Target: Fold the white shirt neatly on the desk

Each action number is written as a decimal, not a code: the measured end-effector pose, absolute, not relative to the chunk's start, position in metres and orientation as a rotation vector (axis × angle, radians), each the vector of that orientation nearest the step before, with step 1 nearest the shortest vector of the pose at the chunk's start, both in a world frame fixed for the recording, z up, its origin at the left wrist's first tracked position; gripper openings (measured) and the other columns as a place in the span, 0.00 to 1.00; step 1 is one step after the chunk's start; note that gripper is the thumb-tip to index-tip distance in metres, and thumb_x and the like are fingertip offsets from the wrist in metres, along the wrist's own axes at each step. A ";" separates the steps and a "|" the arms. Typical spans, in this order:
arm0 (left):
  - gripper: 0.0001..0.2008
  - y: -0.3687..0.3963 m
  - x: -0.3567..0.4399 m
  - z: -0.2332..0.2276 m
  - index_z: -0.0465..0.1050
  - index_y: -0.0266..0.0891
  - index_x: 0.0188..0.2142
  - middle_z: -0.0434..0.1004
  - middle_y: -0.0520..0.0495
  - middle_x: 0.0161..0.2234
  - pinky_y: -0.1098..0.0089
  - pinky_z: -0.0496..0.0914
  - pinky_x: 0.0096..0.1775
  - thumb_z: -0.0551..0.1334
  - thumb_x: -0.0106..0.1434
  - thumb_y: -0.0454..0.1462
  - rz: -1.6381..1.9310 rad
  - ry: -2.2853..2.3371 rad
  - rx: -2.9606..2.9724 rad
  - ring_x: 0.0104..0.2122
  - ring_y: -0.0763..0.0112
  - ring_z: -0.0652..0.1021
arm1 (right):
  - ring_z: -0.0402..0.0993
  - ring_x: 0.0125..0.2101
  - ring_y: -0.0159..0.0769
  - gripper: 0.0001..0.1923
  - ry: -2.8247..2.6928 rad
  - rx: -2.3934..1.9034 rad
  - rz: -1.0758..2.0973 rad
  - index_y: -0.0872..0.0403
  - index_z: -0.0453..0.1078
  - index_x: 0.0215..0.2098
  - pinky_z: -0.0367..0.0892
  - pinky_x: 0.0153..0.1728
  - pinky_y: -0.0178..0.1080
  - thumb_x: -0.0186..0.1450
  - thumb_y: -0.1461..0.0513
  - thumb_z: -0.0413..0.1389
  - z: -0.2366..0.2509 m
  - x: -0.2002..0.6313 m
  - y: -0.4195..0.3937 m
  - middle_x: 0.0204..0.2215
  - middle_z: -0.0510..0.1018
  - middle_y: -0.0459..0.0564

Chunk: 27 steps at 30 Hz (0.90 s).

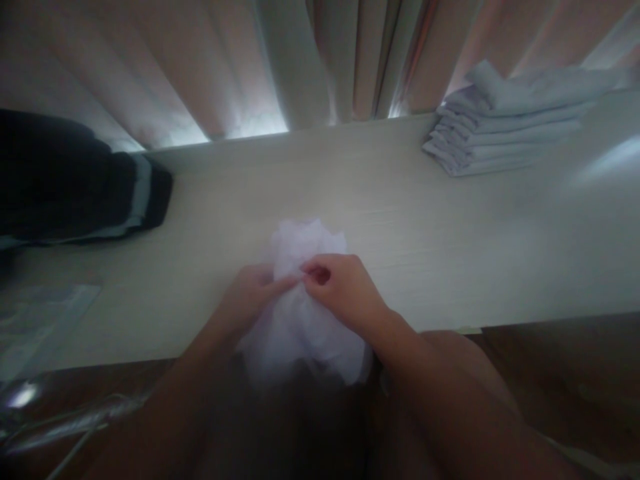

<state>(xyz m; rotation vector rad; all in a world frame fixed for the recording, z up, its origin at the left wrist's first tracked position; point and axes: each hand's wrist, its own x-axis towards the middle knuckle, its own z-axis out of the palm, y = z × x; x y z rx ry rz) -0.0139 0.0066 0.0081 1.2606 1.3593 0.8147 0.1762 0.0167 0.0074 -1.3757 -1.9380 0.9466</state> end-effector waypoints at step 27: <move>0.16 0.005 -0.015 -0.001 0.79 0.31 0.40 0.82 0.43 0.34 0.68 0.68 0.38 0.71 0.55 0.41 0.796 1.076 0.975 0.33 0.65 0.77 | 0.76 0.31 0.33 0.05 -1.737 -1.159 1.301 0.52 0.79 0.36 0.68 0.31 0.34 0.62 0.62 0.62 -0.002 0.182 0.023 0.32 0.82 0.46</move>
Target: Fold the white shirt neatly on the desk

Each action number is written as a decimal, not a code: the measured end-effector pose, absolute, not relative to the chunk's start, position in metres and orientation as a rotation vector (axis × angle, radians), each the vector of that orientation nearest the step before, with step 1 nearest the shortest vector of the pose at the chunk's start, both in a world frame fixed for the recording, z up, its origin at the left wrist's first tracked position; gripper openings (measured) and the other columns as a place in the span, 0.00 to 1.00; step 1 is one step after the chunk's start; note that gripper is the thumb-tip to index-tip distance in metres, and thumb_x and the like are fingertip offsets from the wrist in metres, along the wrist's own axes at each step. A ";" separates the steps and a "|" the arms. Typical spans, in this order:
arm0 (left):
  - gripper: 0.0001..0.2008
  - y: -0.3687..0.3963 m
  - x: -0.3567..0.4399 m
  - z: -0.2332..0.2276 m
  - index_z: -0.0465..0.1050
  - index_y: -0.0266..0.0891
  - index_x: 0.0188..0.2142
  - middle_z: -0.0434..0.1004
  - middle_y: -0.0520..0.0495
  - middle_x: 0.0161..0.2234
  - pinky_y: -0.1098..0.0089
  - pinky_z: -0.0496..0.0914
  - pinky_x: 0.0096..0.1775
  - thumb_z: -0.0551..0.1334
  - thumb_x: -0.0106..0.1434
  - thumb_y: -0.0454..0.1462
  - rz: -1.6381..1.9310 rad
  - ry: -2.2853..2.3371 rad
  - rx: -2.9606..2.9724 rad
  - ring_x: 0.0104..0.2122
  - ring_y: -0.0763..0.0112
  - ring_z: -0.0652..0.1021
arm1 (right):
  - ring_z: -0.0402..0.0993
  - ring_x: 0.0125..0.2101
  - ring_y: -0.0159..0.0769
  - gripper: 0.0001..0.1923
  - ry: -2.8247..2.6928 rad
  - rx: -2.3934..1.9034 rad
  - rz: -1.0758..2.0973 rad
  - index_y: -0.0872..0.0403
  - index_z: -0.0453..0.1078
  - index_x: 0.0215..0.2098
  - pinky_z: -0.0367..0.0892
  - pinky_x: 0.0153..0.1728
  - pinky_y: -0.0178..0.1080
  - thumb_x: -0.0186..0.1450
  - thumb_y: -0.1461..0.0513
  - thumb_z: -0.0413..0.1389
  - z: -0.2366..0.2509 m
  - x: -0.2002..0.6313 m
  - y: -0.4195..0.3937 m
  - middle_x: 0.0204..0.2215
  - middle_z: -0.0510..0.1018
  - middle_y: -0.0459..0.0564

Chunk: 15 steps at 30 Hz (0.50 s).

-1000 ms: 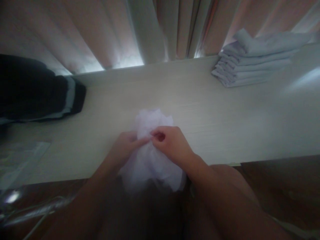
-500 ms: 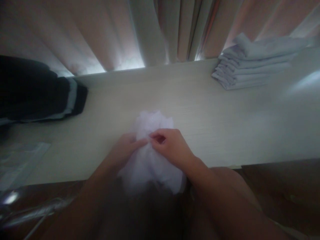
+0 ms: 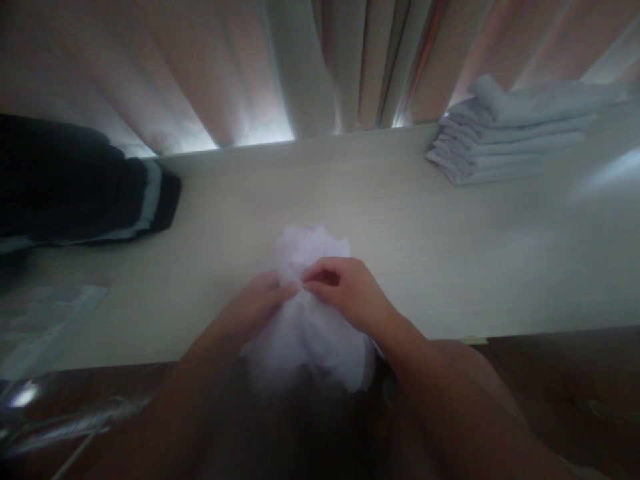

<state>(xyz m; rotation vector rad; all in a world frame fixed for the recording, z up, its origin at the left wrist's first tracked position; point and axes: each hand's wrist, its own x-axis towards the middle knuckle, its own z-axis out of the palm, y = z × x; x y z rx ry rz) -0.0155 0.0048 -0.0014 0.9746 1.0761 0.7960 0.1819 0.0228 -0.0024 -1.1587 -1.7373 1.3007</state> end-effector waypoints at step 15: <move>0.10 0.007 -0.016 0.005 0.81 0.35 0.31 0.79 0.47 0.28 0.70 0.67 0.36 0.70 0.55 0.41 0.788 1.056 1.058 0.29 0.68 0.74 | 0.77 0.29 0.32 0.03 -1.818 -1.177 1.152 0.50 0.79 0.35 0.69 0.32 0.34 0.61 0.62 0.64 0.000 0.181 0.020 0.31 0.82 0.45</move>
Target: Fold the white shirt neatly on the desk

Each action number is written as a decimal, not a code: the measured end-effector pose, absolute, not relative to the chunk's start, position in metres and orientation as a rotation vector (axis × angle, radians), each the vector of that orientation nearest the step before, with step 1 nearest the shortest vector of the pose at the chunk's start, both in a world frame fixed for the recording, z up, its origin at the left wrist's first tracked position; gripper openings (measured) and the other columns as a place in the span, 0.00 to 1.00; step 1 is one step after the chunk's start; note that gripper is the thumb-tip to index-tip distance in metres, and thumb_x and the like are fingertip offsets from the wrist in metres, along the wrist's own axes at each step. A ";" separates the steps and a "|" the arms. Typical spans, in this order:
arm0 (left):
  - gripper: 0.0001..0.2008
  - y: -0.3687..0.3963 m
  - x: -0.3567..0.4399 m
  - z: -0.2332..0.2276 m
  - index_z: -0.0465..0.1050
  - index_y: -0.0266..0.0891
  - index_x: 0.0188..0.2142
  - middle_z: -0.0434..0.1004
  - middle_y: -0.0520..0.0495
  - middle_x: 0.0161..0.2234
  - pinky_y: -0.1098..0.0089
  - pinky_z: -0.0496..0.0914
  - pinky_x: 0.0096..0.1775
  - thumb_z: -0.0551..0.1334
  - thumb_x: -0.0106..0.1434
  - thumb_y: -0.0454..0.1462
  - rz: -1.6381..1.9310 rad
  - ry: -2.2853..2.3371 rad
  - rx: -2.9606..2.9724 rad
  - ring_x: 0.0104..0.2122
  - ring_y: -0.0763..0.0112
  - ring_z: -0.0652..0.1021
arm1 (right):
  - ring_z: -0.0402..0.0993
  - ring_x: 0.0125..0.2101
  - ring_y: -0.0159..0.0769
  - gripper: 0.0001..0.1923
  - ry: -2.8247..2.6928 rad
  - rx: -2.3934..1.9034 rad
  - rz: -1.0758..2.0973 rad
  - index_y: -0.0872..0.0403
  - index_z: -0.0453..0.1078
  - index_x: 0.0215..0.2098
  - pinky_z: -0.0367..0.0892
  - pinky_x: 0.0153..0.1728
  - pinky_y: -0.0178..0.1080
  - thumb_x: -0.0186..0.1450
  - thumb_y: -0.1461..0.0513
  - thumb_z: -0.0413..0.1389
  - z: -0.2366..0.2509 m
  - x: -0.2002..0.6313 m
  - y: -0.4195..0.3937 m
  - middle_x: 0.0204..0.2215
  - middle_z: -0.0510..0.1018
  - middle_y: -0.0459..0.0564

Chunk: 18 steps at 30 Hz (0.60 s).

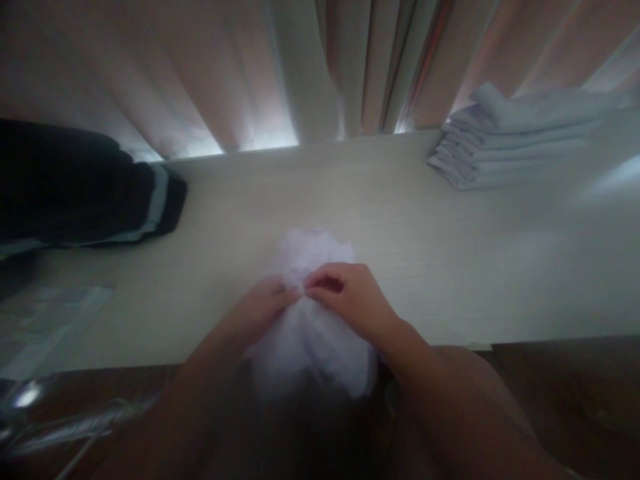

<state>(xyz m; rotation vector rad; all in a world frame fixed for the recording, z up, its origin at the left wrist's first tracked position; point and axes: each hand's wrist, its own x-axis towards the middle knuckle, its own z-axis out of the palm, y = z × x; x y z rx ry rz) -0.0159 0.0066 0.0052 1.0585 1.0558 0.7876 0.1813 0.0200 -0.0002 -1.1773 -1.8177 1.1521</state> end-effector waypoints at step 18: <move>0.08 0.007 -0.018 0.001 0.81 0.35 0.29 0.80 0.46 0.28 0.70 0.66 0.34 0.69 0.55 0.39 0.762 1.158 1.127 0.28 0.67 0.73 | 0.75 0.31 0.30 0.03 -2.016 -1.069 0.883 0.52 0.78 0.36 0.69 0.34 0.33 0.63 0.64 0.63 0.008 0.183 0.019 0.33 0.81 0.44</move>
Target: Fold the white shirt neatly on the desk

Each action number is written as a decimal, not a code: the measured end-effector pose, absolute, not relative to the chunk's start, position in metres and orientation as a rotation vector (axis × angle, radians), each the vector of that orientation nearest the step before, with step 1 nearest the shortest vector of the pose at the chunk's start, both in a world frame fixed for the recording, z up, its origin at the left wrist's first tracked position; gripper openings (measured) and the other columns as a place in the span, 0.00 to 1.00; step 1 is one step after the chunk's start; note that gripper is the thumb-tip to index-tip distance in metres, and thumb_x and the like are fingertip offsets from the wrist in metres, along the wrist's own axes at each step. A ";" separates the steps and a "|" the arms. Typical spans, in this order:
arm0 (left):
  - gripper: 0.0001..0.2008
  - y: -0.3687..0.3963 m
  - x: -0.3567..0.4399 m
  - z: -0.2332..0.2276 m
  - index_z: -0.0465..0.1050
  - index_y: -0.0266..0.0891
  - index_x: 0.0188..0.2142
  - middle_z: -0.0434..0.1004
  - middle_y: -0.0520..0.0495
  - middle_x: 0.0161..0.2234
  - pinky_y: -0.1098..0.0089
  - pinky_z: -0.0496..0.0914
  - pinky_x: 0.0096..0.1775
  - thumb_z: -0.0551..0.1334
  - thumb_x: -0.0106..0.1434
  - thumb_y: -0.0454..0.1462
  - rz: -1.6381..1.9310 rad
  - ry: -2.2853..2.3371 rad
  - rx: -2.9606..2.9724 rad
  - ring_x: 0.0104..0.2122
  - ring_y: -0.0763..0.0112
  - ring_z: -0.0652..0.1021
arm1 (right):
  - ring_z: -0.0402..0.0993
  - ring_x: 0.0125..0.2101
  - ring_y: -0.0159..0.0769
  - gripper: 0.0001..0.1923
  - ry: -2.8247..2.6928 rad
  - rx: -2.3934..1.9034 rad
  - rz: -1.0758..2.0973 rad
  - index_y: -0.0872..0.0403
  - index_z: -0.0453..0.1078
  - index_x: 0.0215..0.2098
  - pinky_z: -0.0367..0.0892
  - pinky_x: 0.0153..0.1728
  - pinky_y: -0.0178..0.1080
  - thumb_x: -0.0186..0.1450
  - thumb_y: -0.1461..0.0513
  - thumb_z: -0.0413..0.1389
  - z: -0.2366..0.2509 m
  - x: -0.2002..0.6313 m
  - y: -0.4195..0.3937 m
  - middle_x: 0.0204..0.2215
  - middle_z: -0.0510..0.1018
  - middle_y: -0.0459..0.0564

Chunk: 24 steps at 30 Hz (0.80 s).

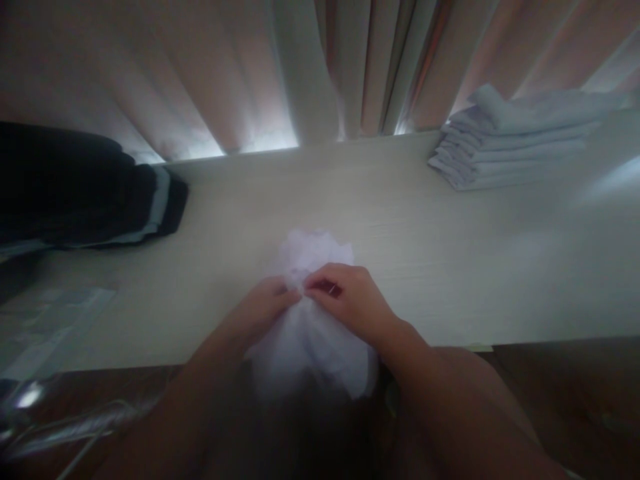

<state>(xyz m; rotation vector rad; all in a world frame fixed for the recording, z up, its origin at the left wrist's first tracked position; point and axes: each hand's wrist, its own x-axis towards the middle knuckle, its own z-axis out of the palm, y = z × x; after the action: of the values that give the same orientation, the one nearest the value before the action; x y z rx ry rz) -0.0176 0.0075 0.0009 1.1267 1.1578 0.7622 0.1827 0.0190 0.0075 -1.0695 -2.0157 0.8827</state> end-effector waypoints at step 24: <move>0.15 0.006 -0.016 -0.006 0.80 0.33 0.33 0.80 0.45 0.30 0.68 0.67 0.36 0.70 0.54 0.44 0.753 1.206 1.181 0.31 0.64 0.76 | 0.71 0.29 0.29 0.04 -2.176 -0.973 0.921 0.53 0.73 0.36 0.67 0.33 0.33 0.62 0.66 0.59 0.003 0.187 0.026 0.32 0.77 0.45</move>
<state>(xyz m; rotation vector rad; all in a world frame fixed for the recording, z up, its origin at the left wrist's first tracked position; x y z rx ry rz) -0.0156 0.0064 -0.0056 1.1808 1.2064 0.7534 0.1874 0.0262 0.0032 -0.9731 -2.1758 0.9206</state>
